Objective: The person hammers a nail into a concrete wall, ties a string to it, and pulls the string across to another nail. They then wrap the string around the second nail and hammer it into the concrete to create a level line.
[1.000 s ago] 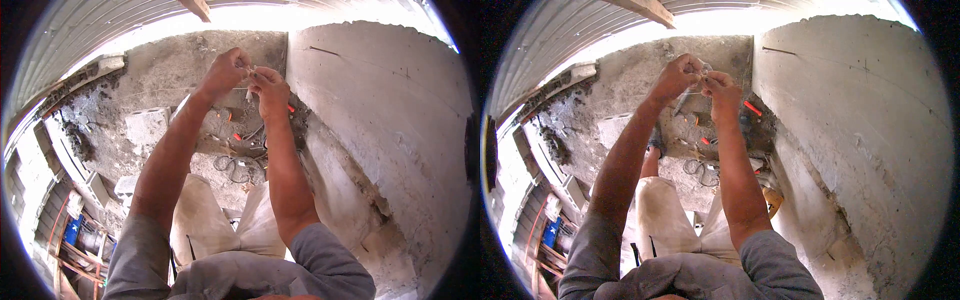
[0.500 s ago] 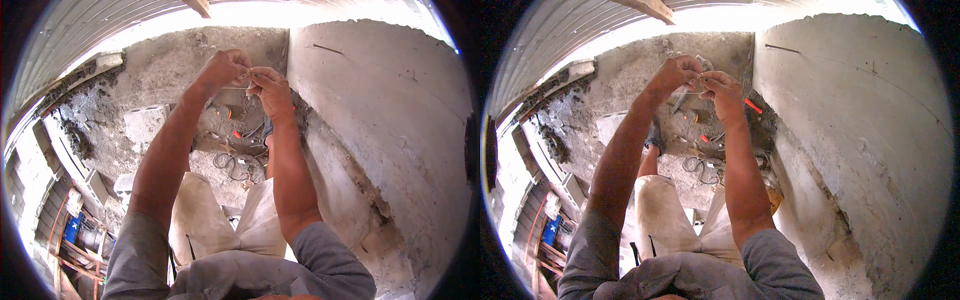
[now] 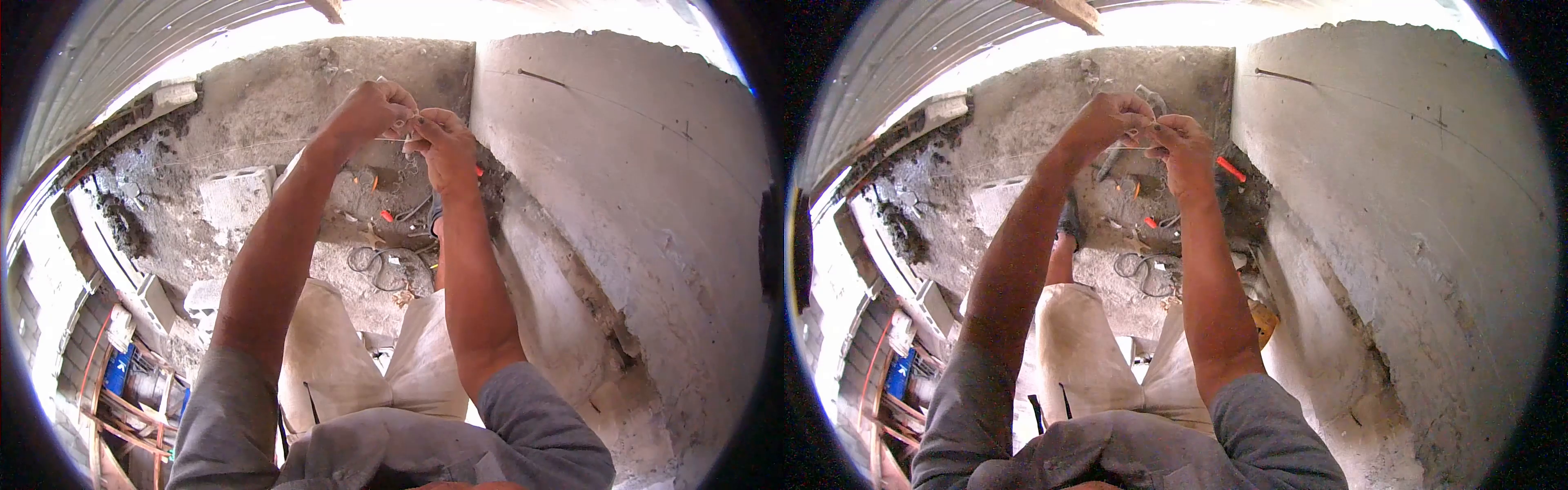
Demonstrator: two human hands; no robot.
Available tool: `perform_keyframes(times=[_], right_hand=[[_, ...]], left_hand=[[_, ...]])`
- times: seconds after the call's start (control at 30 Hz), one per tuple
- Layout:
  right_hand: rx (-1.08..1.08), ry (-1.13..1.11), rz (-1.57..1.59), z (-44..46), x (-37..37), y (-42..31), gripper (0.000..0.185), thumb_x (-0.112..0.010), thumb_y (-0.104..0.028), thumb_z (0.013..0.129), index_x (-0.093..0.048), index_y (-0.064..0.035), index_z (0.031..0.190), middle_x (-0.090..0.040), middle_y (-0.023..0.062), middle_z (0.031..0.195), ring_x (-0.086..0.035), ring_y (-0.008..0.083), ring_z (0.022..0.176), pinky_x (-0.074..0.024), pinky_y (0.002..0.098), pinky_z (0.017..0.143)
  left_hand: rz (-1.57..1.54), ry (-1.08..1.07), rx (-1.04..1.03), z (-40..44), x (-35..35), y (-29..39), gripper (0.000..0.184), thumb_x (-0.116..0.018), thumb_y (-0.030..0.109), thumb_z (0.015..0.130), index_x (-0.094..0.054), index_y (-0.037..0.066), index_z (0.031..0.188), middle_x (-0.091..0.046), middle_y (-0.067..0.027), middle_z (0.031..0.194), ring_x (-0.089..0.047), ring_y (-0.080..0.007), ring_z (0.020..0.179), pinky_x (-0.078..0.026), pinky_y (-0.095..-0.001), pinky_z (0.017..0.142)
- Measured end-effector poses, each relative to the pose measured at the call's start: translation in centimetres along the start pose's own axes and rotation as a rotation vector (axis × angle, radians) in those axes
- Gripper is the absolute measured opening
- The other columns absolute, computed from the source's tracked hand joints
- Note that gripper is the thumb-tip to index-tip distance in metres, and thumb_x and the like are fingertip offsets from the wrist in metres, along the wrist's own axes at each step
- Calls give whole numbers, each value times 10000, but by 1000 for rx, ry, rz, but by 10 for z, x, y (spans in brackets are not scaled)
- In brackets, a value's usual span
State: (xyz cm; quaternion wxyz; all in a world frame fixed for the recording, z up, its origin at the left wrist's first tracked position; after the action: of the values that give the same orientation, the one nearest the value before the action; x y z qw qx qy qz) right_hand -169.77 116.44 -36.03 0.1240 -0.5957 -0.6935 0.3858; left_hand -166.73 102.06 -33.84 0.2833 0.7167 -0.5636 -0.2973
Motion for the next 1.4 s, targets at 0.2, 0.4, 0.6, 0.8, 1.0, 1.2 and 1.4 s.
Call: perform_keyframes(times=[0.2, 0.4, 0.6, 0.8, 1.0, 1.2, 1.4], right_hand=[[77, 85, -136, 1, 7, -20, 178, -656, -110, 887, -644, 25, 1002, -685, 104, 855, -661, 149, 699, -554, 270, 576], [206, 188, -289, -7, 2, -53, 162, -651, -93, 903, -644, 34, 1003, -687, 101, 843, -649, 130, 673, -556, 262, 555], [268, 162, -254, -4, 4, -71, 157, -665, -96, 895, -647, 39, 972, -678, 91, 814, -644, 119, 650, -549, 246, 548], [286, 223, -466, -14, 9, -89, 156, -660, -111, 904, -649, 29, 970, -672, 70, 799, -628, 95, 652, -542, 241, 550], [326, 47, -426, -9, 16, -90, 131, -663, -117, 902, -638, 8, 932, -648, 47, 723, -596, 75, 612, -508, 242, 544], [304, 183, -515, -16, 19, -81, 102, -661, -69, 882, -631, 8, 940, -651, 59, 840, -619, 100, 672, -550, 252, 588], [806, 279, -807, -33, 9, -104, 81, -656, -51, 828, -648, -51, 909, -655, 70, 861, -637, 171, 798, -500, 277, 629]], left_hand=[[138, -7, -25, 18, -8, 9, 193, -630, 166, 867, -666, -20, 900, -648, -70, 786, -613, -136, 697, -557, -309, 637], [209, -51, -48, 30, -17, 25, 260, -605, 225, 887, -663, -25, 925, -637, -83, 767, -620, -152, 697, -562, -308, 624], [311, -87, -67, 36, -24, 51, 251, -585, 203, 889, -660, -32, 934, -631, -79, 743, -609, -159, 649, -546, -303, 594], [373, -293, -36, 46, -44, 58, 235, -582, 190, 869, -663, -26, 911, -637, -73, 742, -602, -149, 635, -549, -317, 590], [64, -355, 138, 40, -46, 46, 231, -664, 194, 828, -664, -21, 910, -638, -74, 741, -614, -149, 640, -585, -329, 615], [16, -316, 183, 36, -44, 32, 260, -716, 186, 791, -661, -26, 931, -632, -78, 742, -628, -152, 645, -597, -326, 630], [-254, -326, 274, 30, -44, 15, 271, -716, 164, 791, -652, -34, 964, -612, -69, 777, -641, -163, 702, -611, -346, 668]])
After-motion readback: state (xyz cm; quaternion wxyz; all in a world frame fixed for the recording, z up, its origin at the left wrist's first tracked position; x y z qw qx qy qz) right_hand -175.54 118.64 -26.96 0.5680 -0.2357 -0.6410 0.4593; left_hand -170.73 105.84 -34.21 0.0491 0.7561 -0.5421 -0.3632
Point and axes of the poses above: each hand's wrist, its own z-axis towards the middle knuckle, its own x-axis out of the back of the hand, y = z × x, the point moved 8 cm from there along z, towards the middle knuckle
